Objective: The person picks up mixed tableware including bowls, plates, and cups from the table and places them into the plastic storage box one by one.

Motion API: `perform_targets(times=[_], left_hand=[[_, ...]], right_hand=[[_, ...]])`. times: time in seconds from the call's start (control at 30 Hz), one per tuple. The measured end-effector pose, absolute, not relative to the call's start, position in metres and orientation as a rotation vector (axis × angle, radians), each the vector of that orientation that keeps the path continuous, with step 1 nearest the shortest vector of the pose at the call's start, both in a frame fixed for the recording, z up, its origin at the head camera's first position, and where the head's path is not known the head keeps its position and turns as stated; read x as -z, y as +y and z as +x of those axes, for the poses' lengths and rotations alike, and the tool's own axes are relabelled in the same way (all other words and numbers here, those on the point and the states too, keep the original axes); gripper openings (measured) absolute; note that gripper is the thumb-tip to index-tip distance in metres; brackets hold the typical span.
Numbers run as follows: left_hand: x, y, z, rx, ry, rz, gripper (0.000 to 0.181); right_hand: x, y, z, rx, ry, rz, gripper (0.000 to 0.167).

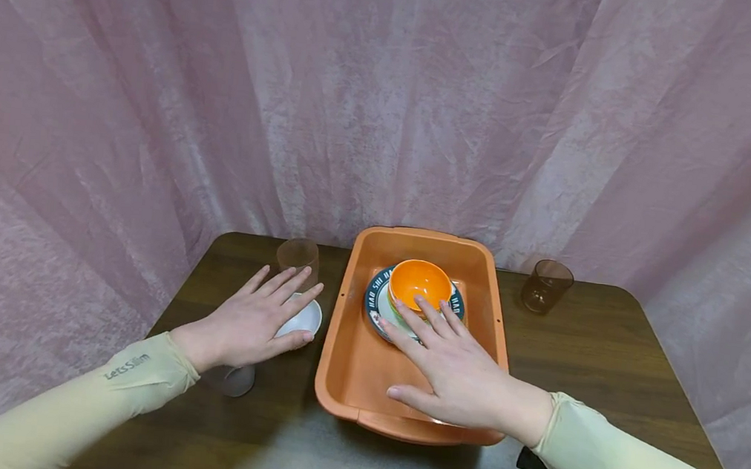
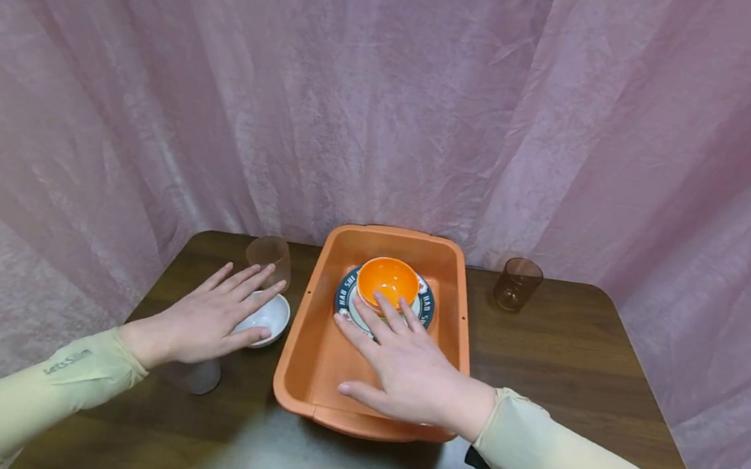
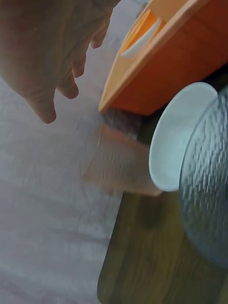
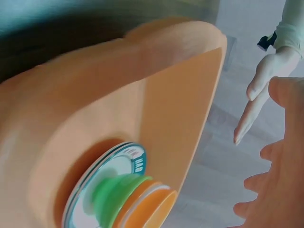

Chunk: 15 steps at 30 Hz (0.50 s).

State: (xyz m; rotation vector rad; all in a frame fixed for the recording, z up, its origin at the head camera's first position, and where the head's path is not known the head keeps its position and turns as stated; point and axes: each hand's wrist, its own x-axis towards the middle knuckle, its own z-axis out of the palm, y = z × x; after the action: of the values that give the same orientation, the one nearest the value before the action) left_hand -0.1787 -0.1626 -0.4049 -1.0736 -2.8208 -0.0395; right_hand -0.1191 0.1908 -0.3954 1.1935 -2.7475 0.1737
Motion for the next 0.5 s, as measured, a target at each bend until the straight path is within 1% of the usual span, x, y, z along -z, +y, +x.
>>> perform_targets(times=[0.27, 0.5], left_hand=[[0.41, -0.184, -0.188, 0.056, -2.909, -0.959, 0.077], [0.413, -0.201, -0.193, 0.059, -2.97, -0.872, 0.075]], right_hand=[[0.396, 0.162, -0.127, -0.154, -2.766, 1.271, 0.082], [0.401, 0.144, -0.133, -0.151, -2.748, 1.338, 0.082]])
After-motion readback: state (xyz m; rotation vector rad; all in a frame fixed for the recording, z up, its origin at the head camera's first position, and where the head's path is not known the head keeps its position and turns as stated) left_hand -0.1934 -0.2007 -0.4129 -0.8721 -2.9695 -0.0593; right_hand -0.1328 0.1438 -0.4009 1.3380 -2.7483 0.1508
